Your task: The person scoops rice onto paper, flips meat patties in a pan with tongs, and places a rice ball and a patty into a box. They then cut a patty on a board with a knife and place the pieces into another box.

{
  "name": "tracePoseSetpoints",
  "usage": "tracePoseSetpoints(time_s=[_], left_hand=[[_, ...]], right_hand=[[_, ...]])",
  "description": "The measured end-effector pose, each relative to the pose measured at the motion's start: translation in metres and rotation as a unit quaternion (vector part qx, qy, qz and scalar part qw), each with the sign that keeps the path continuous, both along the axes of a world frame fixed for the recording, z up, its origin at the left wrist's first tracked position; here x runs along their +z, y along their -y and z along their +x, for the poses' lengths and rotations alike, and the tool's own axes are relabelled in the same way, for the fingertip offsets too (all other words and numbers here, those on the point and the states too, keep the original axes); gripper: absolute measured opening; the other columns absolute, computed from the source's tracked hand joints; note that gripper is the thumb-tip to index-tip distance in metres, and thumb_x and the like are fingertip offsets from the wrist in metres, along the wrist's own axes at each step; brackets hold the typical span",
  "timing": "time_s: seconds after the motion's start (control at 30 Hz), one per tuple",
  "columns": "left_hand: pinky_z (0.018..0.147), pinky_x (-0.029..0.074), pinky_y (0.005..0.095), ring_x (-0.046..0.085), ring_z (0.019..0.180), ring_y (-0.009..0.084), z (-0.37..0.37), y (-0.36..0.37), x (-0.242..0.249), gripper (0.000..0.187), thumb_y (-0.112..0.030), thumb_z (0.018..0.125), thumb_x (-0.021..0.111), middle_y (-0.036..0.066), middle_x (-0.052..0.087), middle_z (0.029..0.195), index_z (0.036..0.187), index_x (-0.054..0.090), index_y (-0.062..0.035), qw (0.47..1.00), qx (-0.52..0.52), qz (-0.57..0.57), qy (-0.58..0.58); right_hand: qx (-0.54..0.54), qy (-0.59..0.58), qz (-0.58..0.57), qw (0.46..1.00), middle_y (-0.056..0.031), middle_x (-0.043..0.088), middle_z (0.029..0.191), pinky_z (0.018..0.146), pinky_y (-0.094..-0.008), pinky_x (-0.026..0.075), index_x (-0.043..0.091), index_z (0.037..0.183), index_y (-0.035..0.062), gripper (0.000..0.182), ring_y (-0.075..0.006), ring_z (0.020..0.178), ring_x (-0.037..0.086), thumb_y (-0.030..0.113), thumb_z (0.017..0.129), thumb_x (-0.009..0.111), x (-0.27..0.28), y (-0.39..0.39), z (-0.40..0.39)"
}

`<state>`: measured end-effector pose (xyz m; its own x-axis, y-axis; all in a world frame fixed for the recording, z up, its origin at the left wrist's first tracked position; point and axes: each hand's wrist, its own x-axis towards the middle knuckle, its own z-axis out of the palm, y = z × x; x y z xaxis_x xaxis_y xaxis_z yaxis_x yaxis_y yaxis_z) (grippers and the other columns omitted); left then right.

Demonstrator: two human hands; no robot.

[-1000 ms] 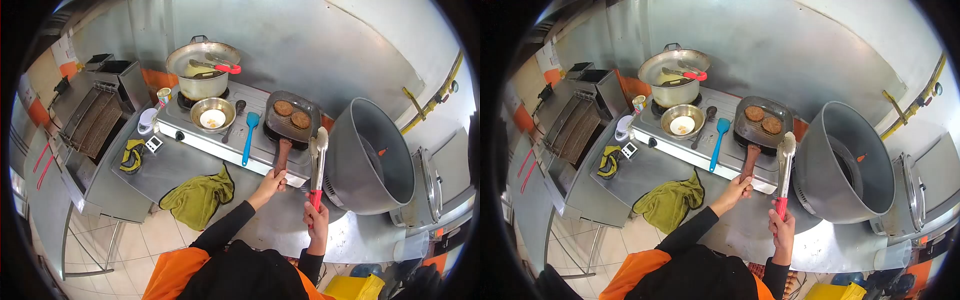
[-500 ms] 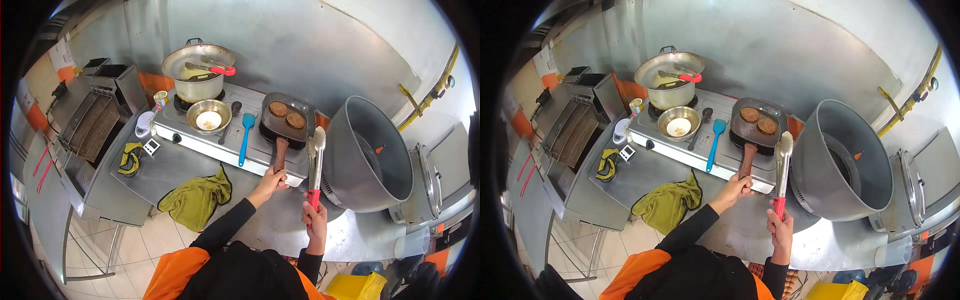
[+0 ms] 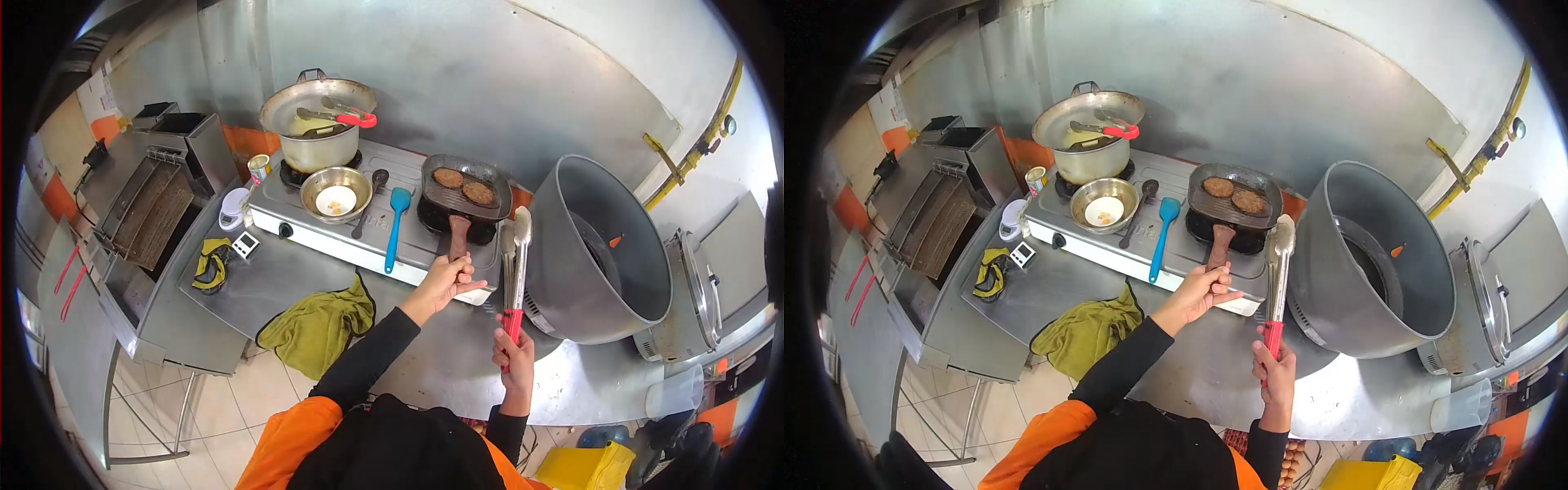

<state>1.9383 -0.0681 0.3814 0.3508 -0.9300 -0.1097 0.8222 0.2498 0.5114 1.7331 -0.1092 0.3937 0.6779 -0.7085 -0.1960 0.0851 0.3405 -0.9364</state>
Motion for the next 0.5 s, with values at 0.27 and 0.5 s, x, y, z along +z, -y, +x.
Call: tracePoseSetpoints(time_s=[0.27,0.5], left_hand=[[0.084,0.051,0.0393,0.042,0.052,0.0035,-0.010,-0.007,-0.022,0.016,-0.008,0.088,0.047,-0.003,0.042,0.069,0.101,0.042,-0.0027,0.999,0.015,0.040,0.032],[0.081,0.050,0.0371,0.057,0.073,0.0104,-0.020,-0.010,-0.045,0.034,-0.029,0.087,0.053,0.003,0.053,0.080,0.109,0.045,-0.0049,0.987,0.053,0.129,0.085]], right_hand=[[0.004,-0.007,-0.002,1.000,0.0043,0.040,0.060,0.037,-0.0163,0.020,0.051,0.110,-0.0022,0.031,-0.0007,0.042,0.028,0.006,0.081,0.059,0.003,-0.001,0.000],[-0.001,-0.014,0.006,1.000,0.0042,0.042,0.059,0.036,-0.0162,0.019,0.050,0.110,-0.0030,0.035,-0.0007,0.042,0.030,0.006,0.078,0.063,0.003,0.000,0.000]])
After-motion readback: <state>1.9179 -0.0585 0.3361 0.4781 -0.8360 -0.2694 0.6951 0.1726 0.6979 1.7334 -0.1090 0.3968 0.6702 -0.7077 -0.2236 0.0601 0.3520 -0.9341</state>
